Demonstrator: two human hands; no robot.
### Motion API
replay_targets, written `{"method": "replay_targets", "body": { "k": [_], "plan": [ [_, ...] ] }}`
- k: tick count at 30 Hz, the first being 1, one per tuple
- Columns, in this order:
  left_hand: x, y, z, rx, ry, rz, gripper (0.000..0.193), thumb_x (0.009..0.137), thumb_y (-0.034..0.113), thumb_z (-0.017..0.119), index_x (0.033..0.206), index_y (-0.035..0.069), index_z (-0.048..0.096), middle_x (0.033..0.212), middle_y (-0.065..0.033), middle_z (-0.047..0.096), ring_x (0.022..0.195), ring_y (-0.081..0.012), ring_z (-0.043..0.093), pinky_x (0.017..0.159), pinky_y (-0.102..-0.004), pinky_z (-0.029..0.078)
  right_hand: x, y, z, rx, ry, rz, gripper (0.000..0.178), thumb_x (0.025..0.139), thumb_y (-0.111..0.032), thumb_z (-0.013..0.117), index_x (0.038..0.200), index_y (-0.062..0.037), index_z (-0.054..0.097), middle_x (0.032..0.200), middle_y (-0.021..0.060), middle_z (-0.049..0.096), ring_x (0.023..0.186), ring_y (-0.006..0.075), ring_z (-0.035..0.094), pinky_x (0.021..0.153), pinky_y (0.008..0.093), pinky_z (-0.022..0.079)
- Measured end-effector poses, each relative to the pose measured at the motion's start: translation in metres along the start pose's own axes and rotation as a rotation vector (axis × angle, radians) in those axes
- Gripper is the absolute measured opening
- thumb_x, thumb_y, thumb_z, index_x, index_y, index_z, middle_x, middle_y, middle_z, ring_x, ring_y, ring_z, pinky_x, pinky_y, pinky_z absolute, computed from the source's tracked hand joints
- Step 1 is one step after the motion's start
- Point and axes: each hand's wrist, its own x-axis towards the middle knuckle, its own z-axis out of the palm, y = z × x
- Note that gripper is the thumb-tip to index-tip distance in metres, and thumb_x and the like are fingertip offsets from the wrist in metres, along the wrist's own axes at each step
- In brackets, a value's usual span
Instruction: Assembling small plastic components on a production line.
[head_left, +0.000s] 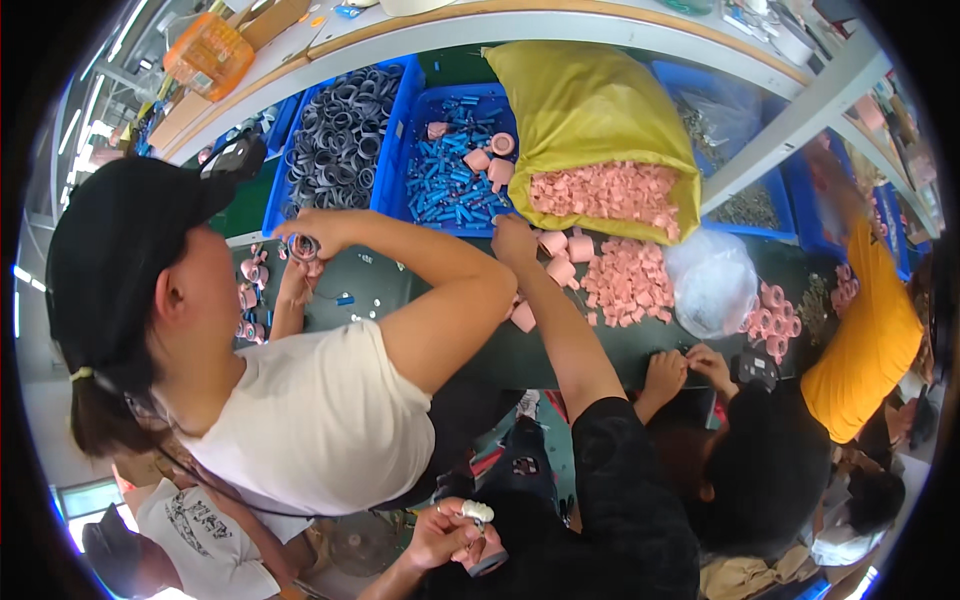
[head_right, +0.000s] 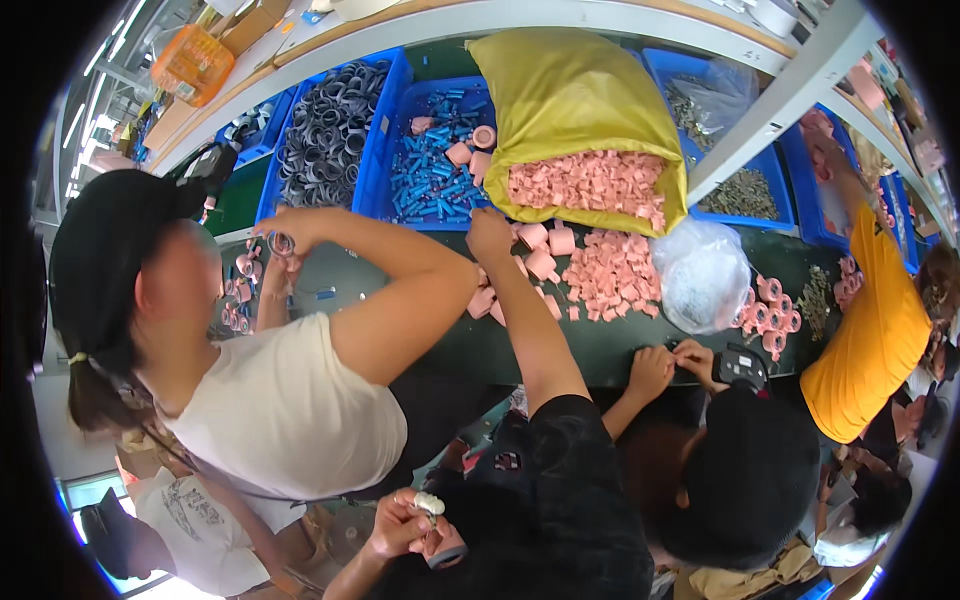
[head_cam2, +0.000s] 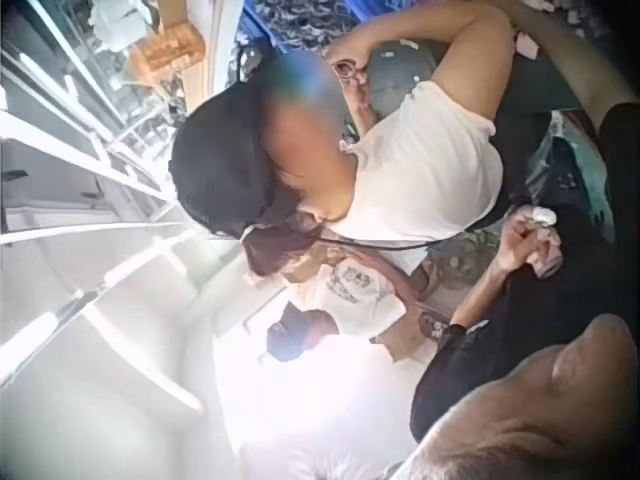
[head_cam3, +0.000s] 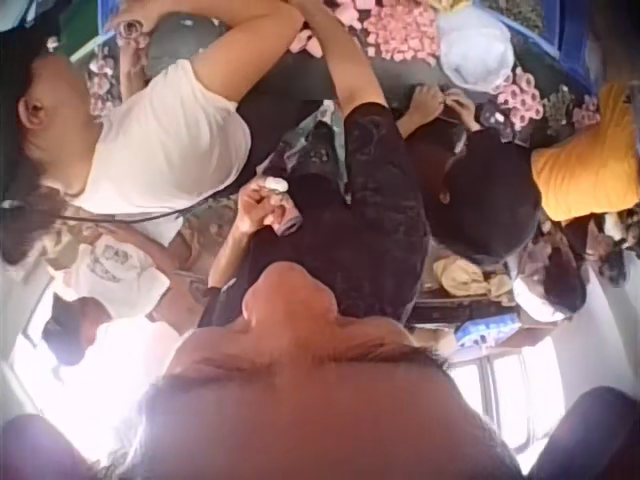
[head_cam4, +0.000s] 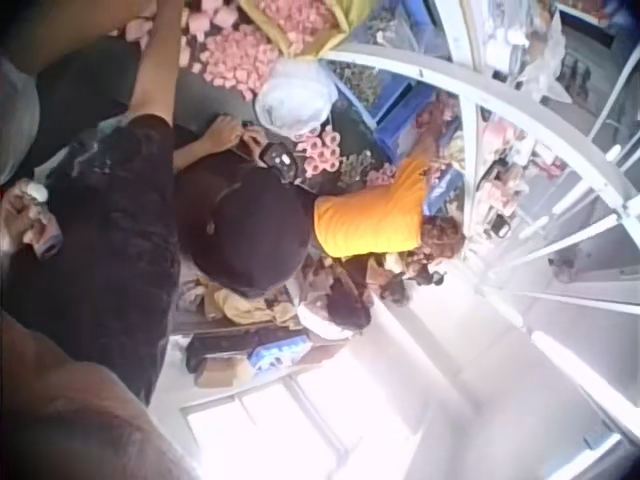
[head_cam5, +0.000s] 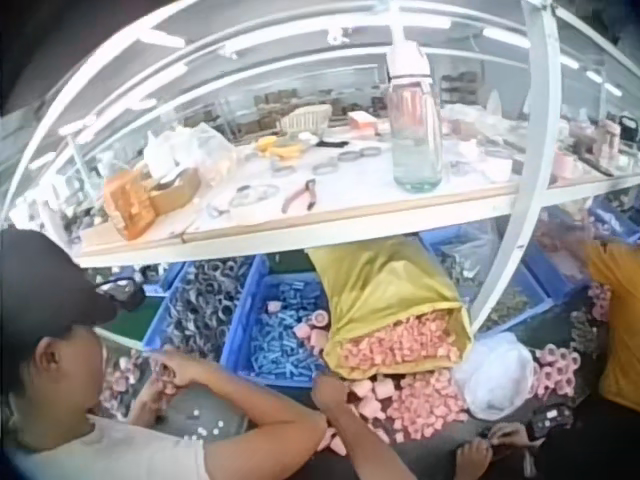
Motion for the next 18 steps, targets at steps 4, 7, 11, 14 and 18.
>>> {"method": "replay_targets", "body": {
  "k": [4,7,11,14,18],
  "plan": [
    [0.005,-0.004,-0.009,0.000,0.057,0.065,0.031,0.097,-0.005,0.054,0.128,-0.002,0.053,0.099,-0.0296,0.068,0.059,-0.0187,0.064,0.046,-0.0251,0.040,0.024,0.001,0.029,-0.310,0.113,-0.104,0.013,0.081,-0.016,0.062,0.089,-0.0083,0.070,0.087,0.0102,0.069,0.086,0.0279,0.066,0.070,0.0407,0.053],
    [-0.001,-0.018,-0.030,0.023,0.111,0.084,0.030,0.095,-0.006,0.055,0.125,-0.003,0.053,0.096,-0.0330,0.068,0.057,-0.0214,0.065,0.046,-0.0276,0.042,0.037,0.005,0.059,-0.402,0.172,-0.082,0.011,0.082,-0.015,0.062,0.087,-0.0076,0.069,0.087,0.0101,0.069,0.087,0.0264,0.067,0.071,0.0386,0.054],
    [-0.015,-0.025,-0.037,0.086,0.175,0.121,0.028,0.095,-0.005,0.057,0.122,-0.005,0.053,0.093,-0.0341,0.067,0.058,-0.0228,0.066,0.050,-0.0318,0.052,0.056,-0.002,0.077,-0.336,0.101,0.120,0.013,0.084,-0.013,0.061,0.094,-0.0080,0.066,0.086,0.0093,0.069,0.090,0.0255,0.068,0.074,0.0387,0.056],
    [-0.019,-0.027,-0.043,0.050,0.146,0.136,0.028,0.095,-0.005,0.057,0.123,-0.004,0.053,0.093,-0.0340,0.067,0.058,-0.0232,0.065,0.053,-0.0344,0.055,0.056,0.011,0.067,-0.307,-0.007,0.235,0.017,0.087,-0.012,0.060,0.104,-0.0081,0.063,0.090,0.0104,0.068,0.090,0.0264,0.070,0.075,0.0403,0.057],
    [-0.021,-0.017,-0.025,0.059,0.120,0.119,0.031,0.095,-0.004,0.057,0.126,-0.001,0.053,0.094,-0.0329,0.068,0.058,-0.0231,0.066,0.049,-0.0319,0.051,0.042,-0.026,0.024,-0.292,-0.066,0.119,0.021,0.087,-0.016,0.062,0.106,-0.0064,0.062,0.104,0.0140,0.067,0.088,0.0302,0.071,0.075,0.0415,0.058]
  ]
}}
